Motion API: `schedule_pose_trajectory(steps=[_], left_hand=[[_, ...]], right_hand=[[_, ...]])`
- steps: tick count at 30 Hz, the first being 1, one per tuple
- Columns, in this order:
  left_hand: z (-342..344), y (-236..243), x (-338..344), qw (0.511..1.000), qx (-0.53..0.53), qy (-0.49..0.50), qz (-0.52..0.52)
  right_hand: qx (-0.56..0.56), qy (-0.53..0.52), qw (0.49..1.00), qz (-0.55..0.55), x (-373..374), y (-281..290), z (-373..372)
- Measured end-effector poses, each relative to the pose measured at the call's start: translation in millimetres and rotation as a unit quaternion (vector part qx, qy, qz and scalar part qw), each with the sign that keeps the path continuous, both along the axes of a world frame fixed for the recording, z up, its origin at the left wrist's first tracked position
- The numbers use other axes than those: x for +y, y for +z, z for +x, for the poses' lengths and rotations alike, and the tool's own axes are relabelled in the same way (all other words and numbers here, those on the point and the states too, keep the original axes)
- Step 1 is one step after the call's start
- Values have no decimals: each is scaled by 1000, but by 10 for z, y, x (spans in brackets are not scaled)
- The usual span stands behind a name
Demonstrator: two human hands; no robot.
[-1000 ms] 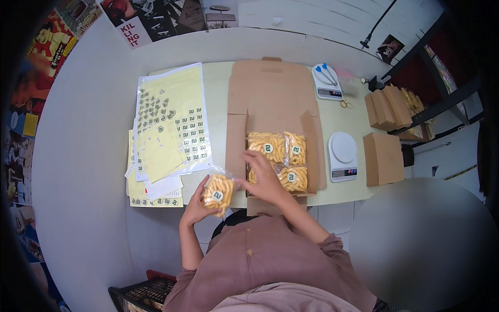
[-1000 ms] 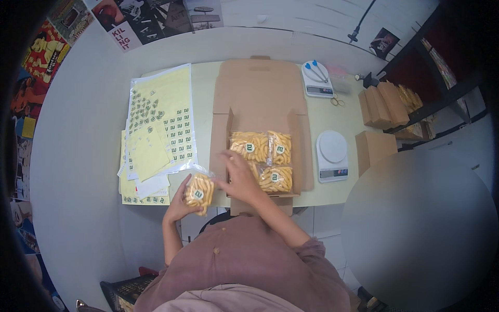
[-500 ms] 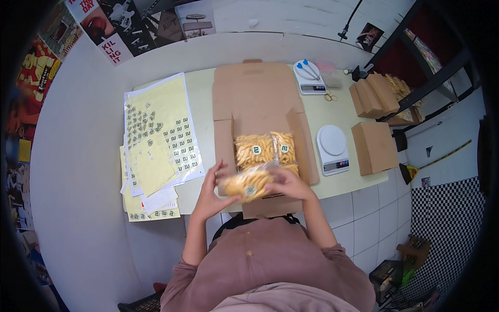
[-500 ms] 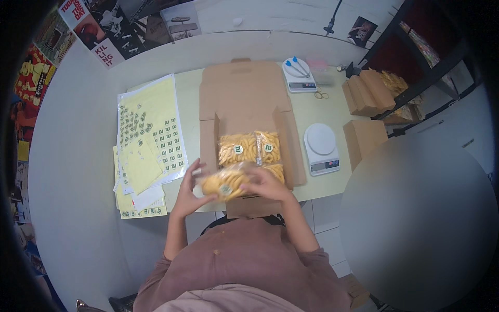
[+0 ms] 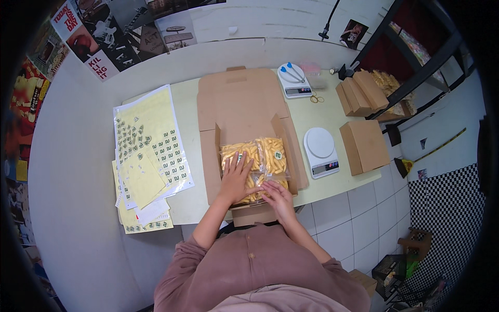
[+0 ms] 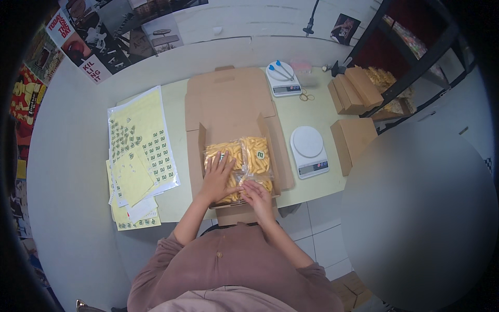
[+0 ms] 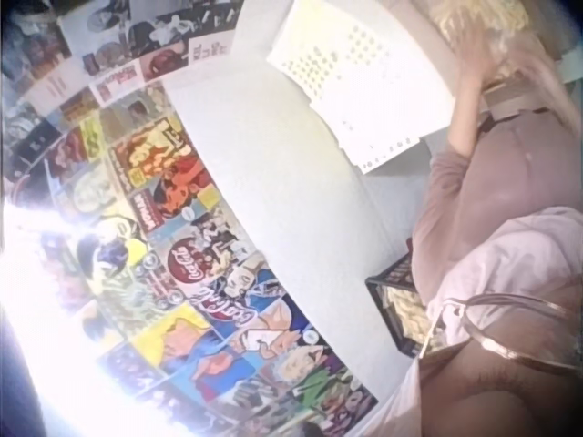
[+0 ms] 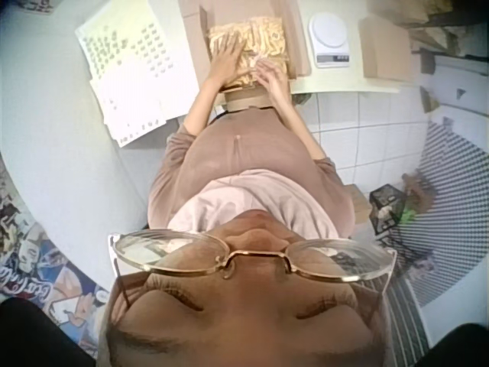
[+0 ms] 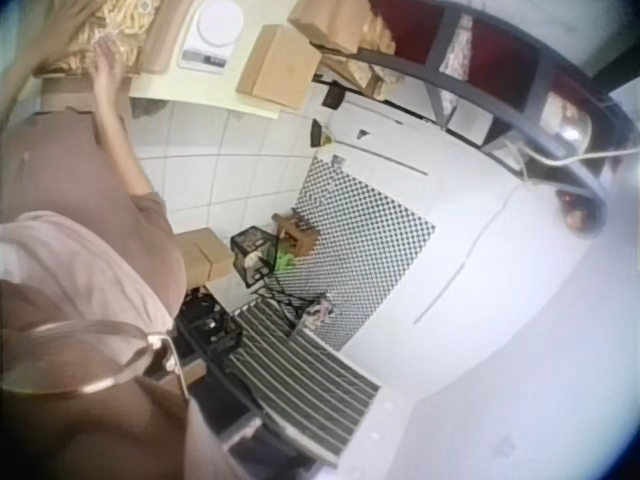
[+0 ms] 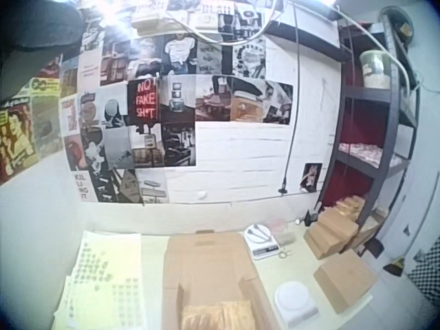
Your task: The person packs small, individually wrapped snack items into cardboard boxes. They repeatedly pick up snacks from a shelf, place them into a box on a table, and close the box flaps. The process is repeated for multiple boxes throughout the clip.
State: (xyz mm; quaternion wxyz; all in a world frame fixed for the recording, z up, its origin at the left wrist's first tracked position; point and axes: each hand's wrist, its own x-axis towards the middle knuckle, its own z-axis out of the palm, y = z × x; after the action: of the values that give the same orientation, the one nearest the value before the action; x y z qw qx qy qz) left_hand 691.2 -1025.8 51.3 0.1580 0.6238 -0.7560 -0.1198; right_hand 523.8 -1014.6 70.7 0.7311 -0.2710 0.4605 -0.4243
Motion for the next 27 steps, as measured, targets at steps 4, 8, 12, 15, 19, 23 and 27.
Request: schedule_pose_trajectory(steps=[4, 8, 12, 15, 19, 23, 27], left_hand=[[1, 32, 17, 1000, -11, 7, 14], [-59, 55, -25, 999, -21, 17, 37], [-54, 46, -21, 998, -18, 43, 46], [-58, 91, -31, 998, -5, 44, 47], [-53, 138, -16, 997, 23, 49, 48], [-117, 286, 42, 994, 76, 69, 30], [-291, 398, 161, 981, 168, 70, -66]], right_hand=[[359, 81, 867, -335, -364, 134, -180], [540, 159, 684, -463, -807, -102, -70], [594, 213, 622, -464, -930, -214, 13], [602, 216, 616, -460, -932, -265, 10], [581, 205, 639, -461, -921, -224, -8], [524, 147, 687, -481, -803, -30, -91], [461, 52, 745, -480, -400, 116, -365]])
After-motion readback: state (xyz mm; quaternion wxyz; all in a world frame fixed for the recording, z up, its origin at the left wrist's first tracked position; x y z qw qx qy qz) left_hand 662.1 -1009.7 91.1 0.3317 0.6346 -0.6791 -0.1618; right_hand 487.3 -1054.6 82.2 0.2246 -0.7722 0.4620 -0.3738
